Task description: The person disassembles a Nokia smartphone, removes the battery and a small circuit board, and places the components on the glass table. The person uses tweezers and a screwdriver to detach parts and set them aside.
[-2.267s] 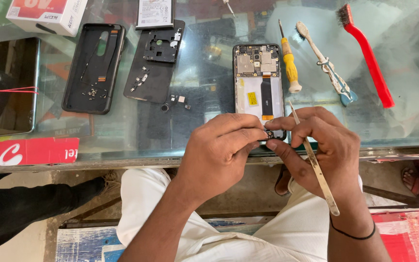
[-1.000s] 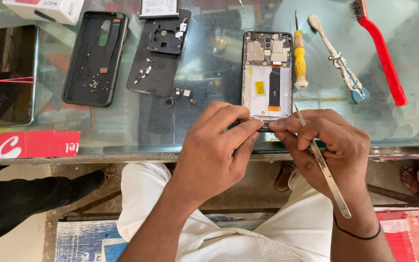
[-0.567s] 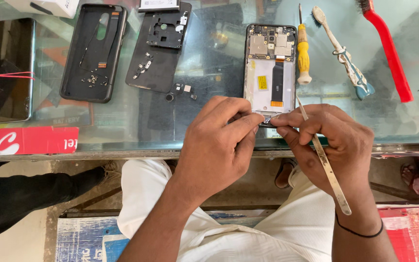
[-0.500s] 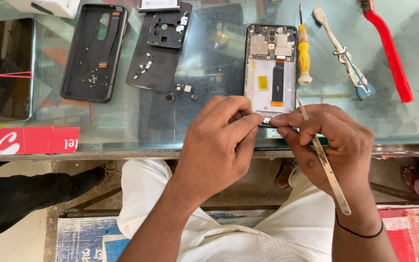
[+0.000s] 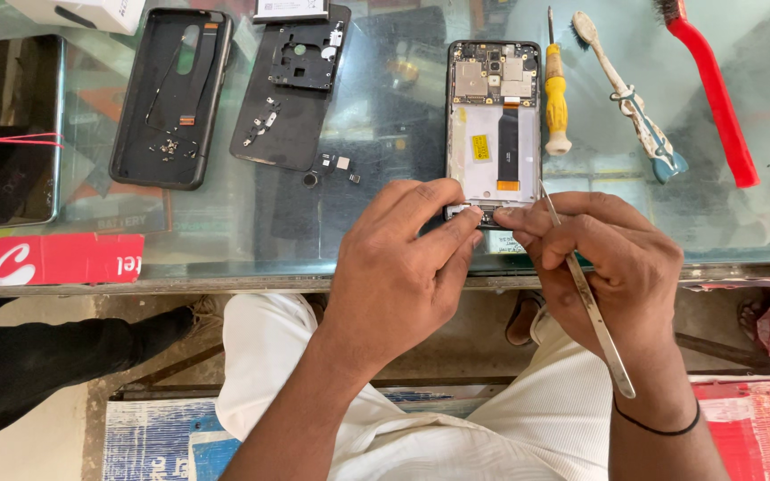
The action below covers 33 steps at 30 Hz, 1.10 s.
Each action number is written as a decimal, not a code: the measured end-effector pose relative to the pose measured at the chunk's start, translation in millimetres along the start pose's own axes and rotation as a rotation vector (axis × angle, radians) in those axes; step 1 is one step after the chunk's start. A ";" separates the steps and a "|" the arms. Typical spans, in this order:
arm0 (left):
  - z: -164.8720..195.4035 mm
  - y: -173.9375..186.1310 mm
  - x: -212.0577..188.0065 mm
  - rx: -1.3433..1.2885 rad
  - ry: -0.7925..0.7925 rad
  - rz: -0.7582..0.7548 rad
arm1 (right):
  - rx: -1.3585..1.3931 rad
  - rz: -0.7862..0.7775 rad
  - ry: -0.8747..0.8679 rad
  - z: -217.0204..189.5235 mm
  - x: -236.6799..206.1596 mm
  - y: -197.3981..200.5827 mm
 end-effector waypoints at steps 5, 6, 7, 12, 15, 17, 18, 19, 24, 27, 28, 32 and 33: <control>4.7 -1.4 -0.2 0.043 -0.042 -0.003 | -0.019 0.018 0.009 -0.1 -1.5 0.5; 4.9 -1.9 -0.5 0.045 -0.039 -0.011 | -0.002 0.018 0.001 0.4 -1.7 0.6; 4.9 -2.0 -0.1 0.046 -0.038 -0.010 | 0.015 0.019 -0.006 1.2 -1.7 1.0; 4.1 -0.8 0.2 0.051 -0.041 -0.009 | -0.026 0.037 -0.096 6.1 -2.7 1.7; 4.5 -1.2 0.4 0.057 -0.046 -0.008 | -0.018 0.040 -0.124 7.3 -1.9 2.2; 4.3 -2.2 0.5 0.054 -0.038 -0.011 | -0.004 0.042 -0.124 7.0 -1.3 2.0; 4.1 -2.4 0.5 0.051 -0.035 -0.011 | -0.007 0.038 -0.114 6.0 -0.8 1.5; 4.0 -2.9 1.0 0.045 -0.032 -0.010 | -0.011 0.035 -0.104 5.3 -0.5 1.5; 5.0 -1.6 3.1 0.052 -0.033 0.002 | -0.023 0.044 -0.130 8.5 -1.2 2.0; 5.4 0.1 4.1 0.050 -0.037 0.003 | -0.032 0.044 -0.118 8.6 -1.4 2.2; 5.5 -0.2 4.4 0.050 -0.033 -0.004 | -0.033 0.043 -0.109 8.1 -1.5 2.2; 5.4 -1.1 5.5 0.044 -0.027 -0.021 | -0.034 0.033 -0.087 7.4 -1.0 1.9; 5.4 -1.3 5.8 0.040 -0.027 -0.023 | -0.037 0.031 -0.085 7.6 -0.6 2.0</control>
Point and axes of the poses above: each hand's wrist, its own x-axis towards the middle knuckle, its own y-axis out of the back of the hand, z = x × y, the point moved 9 cm from there along x, towards the middle knuckle, and after that the axes turned 14 degrees about x, right-handed, at the moved point
